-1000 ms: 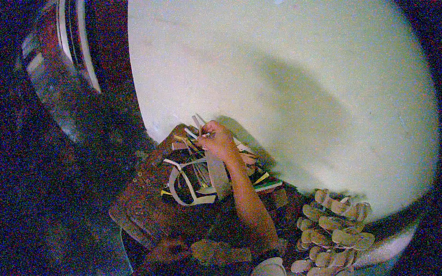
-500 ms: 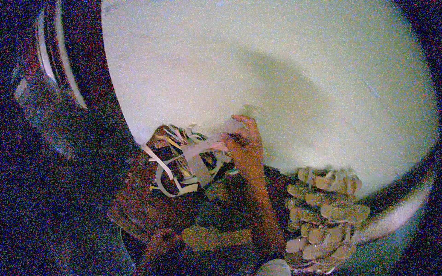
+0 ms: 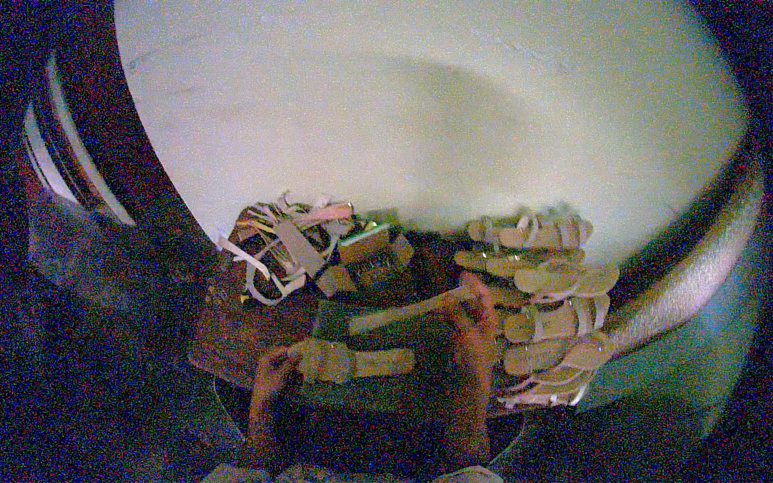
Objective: The person assembles a pair of beige sandals by hand. They attach straps to the sole using a small tool to secure the fasteners, then place the finished sandals on a stack of others.
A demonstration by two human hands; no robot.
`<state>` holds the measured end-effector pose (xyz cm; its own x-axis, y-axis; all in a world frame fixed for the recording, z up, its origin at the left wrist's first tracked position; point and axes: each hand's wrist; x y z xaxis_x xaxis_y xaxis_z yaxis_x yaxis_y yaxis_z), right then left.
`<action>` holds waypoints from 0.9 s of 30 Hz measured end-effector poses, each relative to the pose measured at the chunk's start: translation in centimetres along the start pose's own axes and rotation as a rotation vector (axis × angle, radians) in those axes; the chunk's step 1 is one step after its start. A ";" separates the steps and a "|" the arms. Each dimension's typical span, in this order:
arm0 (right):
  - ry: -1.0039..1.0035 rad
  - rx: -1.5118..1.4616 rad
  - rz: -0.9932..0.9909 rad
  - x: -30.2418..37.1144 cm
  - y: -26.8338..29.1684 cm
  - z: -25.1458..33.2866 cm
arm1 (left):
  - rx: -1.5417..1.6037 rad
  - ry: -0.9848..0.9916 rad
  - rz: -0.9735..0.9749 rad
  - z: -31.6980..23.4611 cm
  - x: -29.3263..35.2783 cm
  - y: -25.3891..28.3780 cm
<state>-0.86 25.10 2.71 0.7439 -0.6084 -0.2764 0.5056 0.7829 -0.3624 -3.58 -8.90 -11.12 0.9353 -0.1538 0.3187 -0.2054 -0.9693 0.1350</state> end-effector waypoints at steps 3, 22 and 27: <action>-0.041 -0.160 -0.115 2.7 2.8 -0.7 | 0.161 0.179 -0.040 -5.2 2.1 -0.2; -0.626 -0.504 -0.054 12.0 2.0 -5.7 | 0.559 -0.212 -0.074 -5.0 5.2 3.0; -0.507 0.015 0.252 12.7 0.6 -3.4 | 0.489 -0.194 -0.055 -6.3 5.5 3.2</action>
<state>7.38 17.40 -3.98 0.9574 -0.2668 0.1104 0.2885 0.9000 -0.3269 -0.86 -11.66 -3.02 0.9866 -0.0876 0.1378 -0.0391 -0.9462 -0.3212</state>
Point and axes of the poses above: each hand's wrist, its own x-axis away from the middle knuckle, its own y-axis out of the back of the hand, z = x × y, and after that the axes turned 12 degrees about y, right-handed
